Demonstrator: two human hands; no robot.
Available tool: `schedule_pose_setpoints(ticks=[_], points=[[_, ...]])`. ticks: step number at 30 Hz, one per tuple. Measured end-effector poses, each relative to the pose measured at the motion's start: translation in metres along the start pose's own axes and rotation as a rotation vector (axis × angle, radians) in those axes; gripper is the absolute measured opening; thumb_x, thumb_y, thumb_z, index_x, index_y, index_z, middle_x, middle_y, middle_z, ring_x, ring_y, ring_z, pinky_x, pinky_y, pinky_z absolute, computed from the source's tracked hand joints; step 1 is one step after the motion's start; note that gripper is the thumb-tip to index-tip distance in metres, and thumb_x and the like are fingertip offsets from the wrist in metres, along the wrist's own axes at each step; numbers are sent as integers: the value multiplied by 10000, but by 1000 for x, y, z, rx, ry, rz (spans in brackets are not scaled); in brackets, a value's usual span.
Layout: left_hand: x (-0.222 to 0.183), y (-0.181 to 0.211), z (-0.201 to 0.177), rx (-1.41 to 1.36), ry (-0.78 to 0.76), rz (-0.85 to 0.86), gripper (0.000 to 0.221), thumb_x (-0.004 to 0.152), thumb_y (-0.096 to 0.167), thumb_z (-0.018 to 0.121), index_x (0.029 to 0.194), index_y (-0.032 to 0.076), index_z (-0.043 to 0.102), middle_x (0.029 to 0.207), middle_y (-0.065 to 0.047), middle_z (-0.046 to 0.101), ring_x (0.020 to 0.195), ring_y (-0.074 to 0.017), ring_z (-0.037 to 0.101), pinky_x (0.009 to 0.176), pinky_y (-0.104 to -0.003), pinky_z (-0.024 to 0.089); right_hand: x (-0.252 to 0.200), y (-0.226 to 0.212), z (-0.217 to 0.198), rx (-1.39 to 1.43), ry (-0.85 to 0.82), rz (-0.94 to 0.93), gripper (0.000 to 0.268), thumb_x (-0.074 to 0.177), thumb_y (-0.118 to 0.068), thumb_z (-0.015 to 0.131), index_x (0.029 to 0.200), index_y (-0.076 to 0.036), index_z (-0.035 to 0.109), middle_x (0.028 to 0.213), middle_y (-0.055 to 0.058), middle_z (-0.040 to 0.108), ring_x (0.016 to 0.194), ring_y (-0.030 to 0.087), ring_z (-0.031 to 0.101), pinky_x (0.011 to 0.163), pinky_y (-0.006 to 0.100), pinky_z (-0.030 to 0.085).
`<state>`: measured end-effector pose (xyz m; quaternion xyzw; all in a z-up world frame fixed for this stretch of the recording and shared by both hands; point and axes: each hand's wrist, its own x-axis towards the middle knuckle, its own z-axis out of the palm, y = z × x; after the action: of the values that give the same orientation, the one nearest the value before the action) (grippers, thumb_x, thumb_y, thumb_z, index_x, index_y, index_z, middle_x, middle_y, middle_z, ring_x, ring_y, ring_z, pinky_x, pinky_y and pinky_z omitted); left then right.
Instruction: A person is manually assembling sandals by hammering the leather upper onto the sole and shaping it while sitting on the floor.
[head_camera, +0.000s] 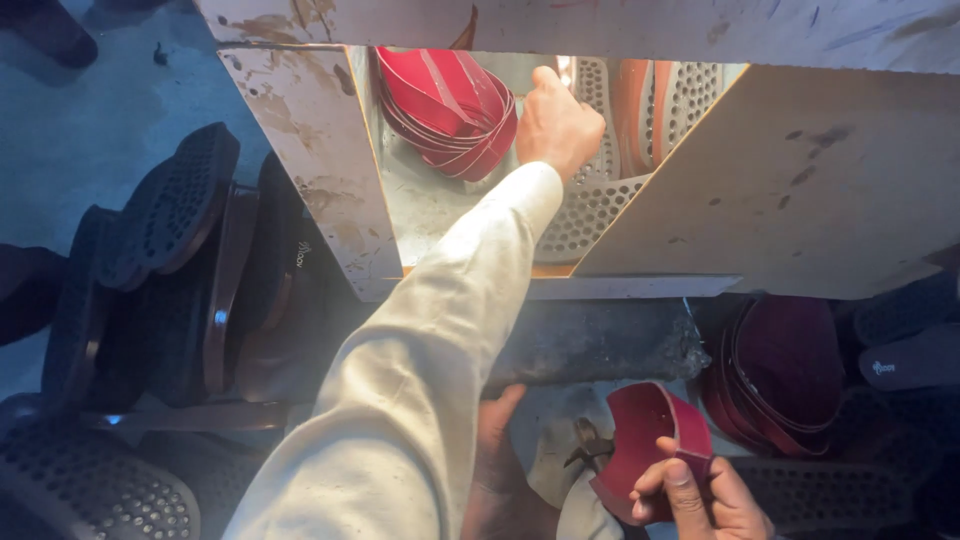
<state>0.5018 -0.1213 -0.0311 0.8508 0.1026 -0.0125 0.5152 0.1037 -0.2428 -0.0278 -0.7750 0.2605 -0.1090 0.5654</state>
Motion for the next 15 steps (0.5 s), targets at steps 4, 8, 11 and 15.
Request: schedule_pose_setpoints(ticks=[4, 8, 11, 15], points=[[-24, -2, -50, -18, 53, -31, 472, 822, 275, 595, 1202, 19, 486, 1198, -217, 693, 1137, -385, 673, 950, -457, 528, 19, -36, 4, 302, 97, 30, 172, 1027, -184, 583, 950, -34, 620, 632, 136, 564, 527, 199, 578, 435, 273, 402], [-113, -4, -106, -57, 5, -6, 303, 802, 299, 556, 991, 88, 452, 1035, -169, 722, 935, -343, 712, 793, -436, 541, 91, -51, -22, 352, 210, -44, 238, 1101, -269, 551, 1127, -53, 649, 1021, 12, 738, 607, 101, 610, 575, 183, 505], [-193, -21, -136, -195, 159, 37, 326, 812, 361, 674, 943, 136, 478, 879, -32, 661, 787, -204, 649, 731, -378, 525, 178, -31, -50, 419, 389, -85, 206, 961, -299, 727, 1132, -236, 632, 1090, -27, 763, 909, 39, 793, 672, 237, 649], [-284, -71, -167, -841, -152, -151, 403, 762, 134, 821, 1026, 78, 521, 879, -50, 662, 825, -121, 646, 761, -285, 544, 344, 62, -130, 576, 497, 49, 175, 932, -375, 654, 1029, -243, 715, 1035, -74, 793, 847, 43, 827, 748, 211, 711]])
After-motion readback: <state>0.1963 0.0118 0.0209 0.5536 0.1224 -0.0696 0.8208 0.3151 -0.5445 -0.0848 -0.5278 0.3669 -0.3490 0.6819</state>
